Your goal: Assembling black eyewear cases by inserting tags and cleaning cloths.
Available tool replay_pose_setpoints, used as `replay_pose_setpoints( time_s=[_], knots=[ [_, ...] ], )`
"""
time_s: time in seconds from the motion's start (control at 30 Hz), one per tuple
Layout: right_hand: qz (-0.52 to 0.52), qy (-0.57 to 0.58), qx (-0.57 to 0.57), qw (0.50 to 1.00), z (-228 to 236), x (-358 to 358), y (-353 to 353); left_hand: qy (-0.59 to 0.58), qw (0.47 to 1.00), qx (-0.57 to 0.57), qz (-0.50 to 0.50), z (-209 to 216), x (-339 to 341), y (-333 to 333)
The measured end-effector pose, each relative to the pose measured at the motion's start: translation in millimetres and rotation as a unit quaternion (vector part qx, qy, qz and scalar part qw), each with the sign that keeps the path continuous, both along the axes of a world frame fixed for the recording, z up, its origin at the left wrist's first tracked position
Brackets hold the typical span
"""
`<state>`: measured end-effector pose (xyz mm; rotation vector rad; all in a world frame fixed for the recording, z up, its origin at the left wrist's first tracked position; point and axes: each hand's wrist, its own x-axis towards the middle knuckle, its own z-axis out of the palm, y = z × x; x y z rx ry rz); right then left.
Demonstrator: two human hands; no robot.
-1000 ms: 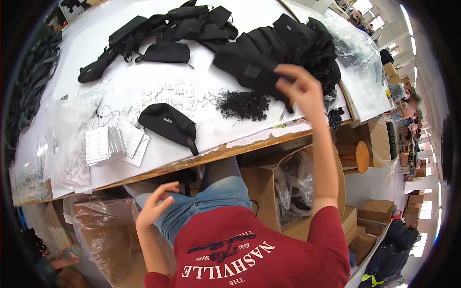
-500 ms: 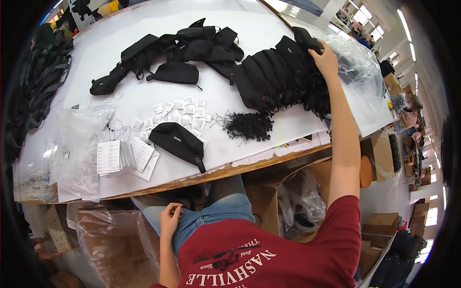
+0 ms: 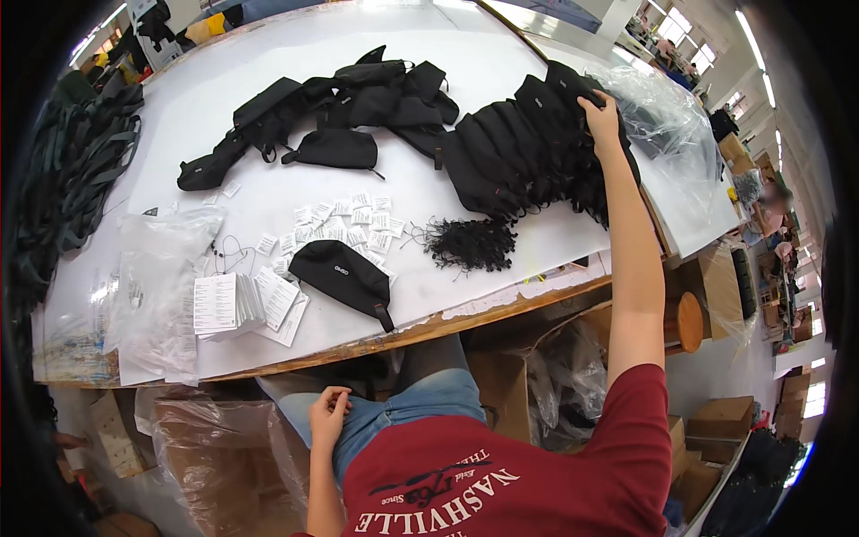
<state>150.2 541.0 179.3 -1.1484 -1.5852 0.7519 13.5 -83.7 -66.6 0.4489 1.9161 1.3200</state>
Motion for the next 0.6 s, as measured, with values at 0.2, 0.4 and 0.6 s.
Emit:
replay_pose_setpoints(
  time_s=[0.2,0.4,0.6],
  knots=[
    [0.008,0.167,0.034,0.985,-8,-16,-10,0.012,1.000,-0.008,-0.004,3,0,2],
    [-0.086,0.190,0.152,0.966,-32,-19,10,0.029,1.000,-0.006,0.002,-4,0,2],
    [-0.028,0.266,0.015,0.964,-24,-18,-11,0.044,0.999,-0.017,0.007,-1,1,3]
  ],
)
